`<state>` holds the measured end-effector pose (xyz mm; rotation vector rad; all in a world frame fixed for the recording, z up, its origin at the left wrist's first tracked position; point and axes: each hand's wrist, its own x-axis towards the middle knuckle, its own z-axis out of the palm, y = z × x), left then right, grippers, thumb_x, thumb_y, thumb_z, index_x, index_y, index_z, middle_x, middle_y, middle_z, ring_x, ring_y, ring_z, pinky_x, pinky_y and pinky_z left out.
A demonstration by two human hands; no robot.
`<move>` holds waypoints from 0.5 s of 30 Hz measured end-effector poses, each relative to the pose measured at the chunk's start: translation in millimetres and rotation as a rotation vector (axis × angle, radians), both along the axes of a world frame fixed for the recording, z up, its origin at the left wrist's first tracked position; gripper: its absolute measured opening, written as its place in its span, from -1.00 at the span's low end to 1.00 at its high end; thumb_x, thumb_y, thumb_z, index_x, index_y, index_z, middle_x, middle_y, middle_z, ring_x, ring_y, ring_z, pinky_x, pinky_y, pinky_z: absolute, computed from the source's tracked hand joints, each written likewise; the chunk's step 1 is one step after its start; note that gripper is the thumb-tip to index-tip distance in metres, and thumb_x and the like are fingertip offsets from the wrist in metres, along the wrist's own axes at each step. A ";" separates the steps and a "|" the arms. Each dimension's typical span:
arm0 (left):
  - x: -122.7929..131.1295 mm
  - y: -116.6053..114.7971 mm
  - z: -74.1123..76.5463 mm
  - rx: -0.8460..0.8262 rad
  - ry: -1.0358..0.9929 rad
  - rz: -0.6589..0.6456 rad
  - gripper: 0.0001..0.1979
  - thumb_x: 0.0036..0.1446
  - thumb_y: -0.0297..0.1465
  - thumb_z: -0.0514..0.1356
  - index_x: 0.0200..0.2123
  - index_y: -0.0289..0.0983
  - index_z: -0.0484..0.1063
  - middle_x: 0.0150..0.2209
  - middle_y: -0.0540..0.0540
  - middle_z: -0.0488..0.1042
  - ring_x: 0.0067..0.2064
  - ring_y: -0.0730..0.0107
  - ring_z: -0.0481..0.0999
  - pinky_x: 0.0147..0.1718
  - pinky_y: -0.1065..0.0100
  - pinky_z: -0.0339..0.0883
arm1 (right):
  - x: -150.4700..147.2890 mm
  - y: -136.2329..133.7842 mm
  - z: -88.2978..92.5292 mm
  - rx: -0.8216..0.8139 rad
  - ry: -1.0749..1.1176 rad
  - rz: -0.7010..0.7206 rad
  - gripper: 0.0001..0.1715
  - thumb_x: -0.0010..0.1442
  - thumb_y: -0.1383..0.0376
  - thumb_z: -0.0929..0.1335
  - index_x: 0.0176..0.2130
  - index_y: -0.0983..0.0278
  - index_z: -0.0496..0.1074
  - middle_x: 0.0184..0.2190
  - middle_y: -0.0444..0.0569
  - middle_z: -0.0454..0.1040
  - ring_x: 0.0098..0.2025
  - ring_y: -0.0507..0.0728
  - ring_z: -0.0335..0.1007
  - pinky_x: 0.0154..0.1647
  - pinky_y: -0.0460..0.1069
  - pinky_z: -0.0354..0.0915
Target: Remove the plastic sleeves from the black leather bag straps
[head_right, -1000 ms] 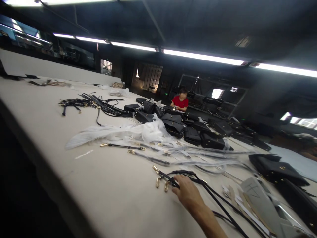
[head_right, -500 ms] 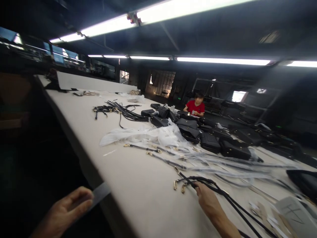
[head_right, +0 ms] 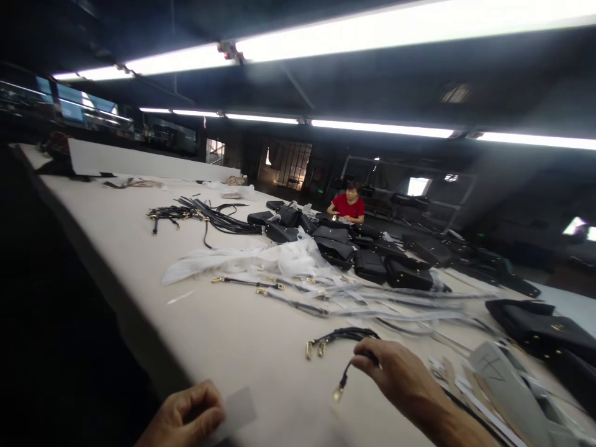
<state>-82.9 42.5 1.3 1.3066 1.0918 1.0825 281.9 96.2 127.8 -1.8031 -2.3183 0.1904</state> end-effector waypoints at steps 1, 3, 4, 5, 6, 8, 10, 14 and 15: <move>2.5 -2.0 1.1 -0.027 -0.066 0.012 -0.42 -0.12 0.15 0.32 -0.50 -0.31 0.39 -0.57 0.07 0.23 -0.50 0.49 0.12 -0.51 0.45 0.01 | -2.2 -7.7 11.1 0.002 0.018 0.018 -0.61 0.24 0.02 0.28 -0.23 0.16 0.60 -0.30 0.00 0.62 -0.26 0.25 0.53 -0.23 0.03 0.37; 7.0 -6.9 2.6 -0.096 -0.210 0.024 -0.45 -0.15 0.08 0.39 -0.49 -0.32 0.39 -0.57 0.07 0.26 -0.52 0.53 0.12 -0.53 0.47 -0.03 | -5.8 -23.1 30.2 0.010 0.093 0.049 -0.53 0.25 -0.05 0.26 -0.24 0.17 0.60 -0.40 -0.01 0.60 -0.38 0.20 0.50 -0.33 -0.01 0.38; 8.9 -9.6 3.1 -0.130 -0.275 0.031 -0.46 -0.16 0.05 0.42 -0.49 -0.33 0.39 -0.58 0.06 0.28 -0.53 0.54 0.14 -0.54 0.47 -0.03 | -7.5 -30.8 37.2 0.013 0.148 0.062 -0.50 0.24 -0.09 0.27 -0.23 0.18 0.61 -0.45 -0.02 0.58 -0.43 0.17 0.48 -0.37 -0.03 0.39; 10.5 -12.5 3.6 -0.160 -0.329 0.043 -0.47 -0.17 0.02 0.44 -0.50 -0.33 0.39 -0.58 0.05 0.29 -0.53 0.55 0.15 -0.54 0.48 -0.01 | -9.5 -38.4 42.3 0.018 0.209 0.069 -0.47 0.22 -0.13 0.28 -0.22 0.18 0.62 -0.50 -0.03 0.55 -0.47 0.15 0.46 -0.42 -0.05 0.40; 12.1 -15.4 4.0 -0.186 -0.377 0.056 -0.48 -0.19 -0.01 0.46 -0.51 -0.34 0.40 -0.59 0.04 0.30 -0.54 0.56 0.17 -0.53 0.49 0.00 | -12.1 -45.8 45.6 0.029 0.273 0.066 -0.45 0.19 -0.16 0.30 -0.22 0.17 0.62 -0.53 -0.05 0.52 -0.50 0.14 0.44 -0.46 -0.06 0.40; 15.4 -21.1 4.0 -0.217 -0.444 0.077 -0.47 -0.22 -0.03 0.48 -0.53 -0.35 0.39 -0.60 0.04 0.31 -0.55 0.57 0.18 -0.52 0.50 0.03 | -19.7 -59.6 48.0 0.070 0.382 0.043 -0.43 0.14 -0.20 0.34 -0.22 0.16 0.63 -0.58 -0.07 0.49 -0.54 0.12 0.41 -0.51 -0.08 0.40; 19.2 -26.8 2.5 -0.226 -0.453 0.081 -0.46 -0.22 -0.01 0.48 -0.54 -0.34 0.37 -0.62 0.07 0.25 -0.56 0.60 0.12 -0.55 0.51 -0.02 | -30.4 -70.8 47.2 0.118 0.445 0.030 -0.46 0.11 -0.20 0.36 -0.24 0.13 0.64 -0.62 -0.09 0.45 -0.58 0.09 0.38 -0.55 -0.11 0.39; 26.6 -38.6 -4.6 -0.225 -0.386 0.068 -0.43 -0.05 0.08 0.35 -0.55 -0.29 0.27 -0.64 0.14 0.09 -0.59 0.63 -0.08 -0.63 0.48 -0.22 | -52.4 -81.1 45.2 0.102 0.459 0.112 -0.59 0.13 -0.11 0.40 -0.24 0.09 0.65 -0.65 -0.13 0.42 -0.64 0.04 0.35 -0.63 -0.16 0.36; 27.9 -41.3 -6.7 -0.226 -0.379 0.065 -0.43 -0.01 0.10 0.31 -0.55 -0.28 0.25 -0.64 0.15 0.07 -0.60 0.63 -0.10 -0.63 0.47 -0.24 | -56.4 -81.8 45.0 0.092 0.466 0.136 -0.62 0.15 -0.09 0.39 -0.23 0.08 0.64 -0.66 -0.13 0.42 -0.66 0.03 0.34 -0.65 -0.17 0.35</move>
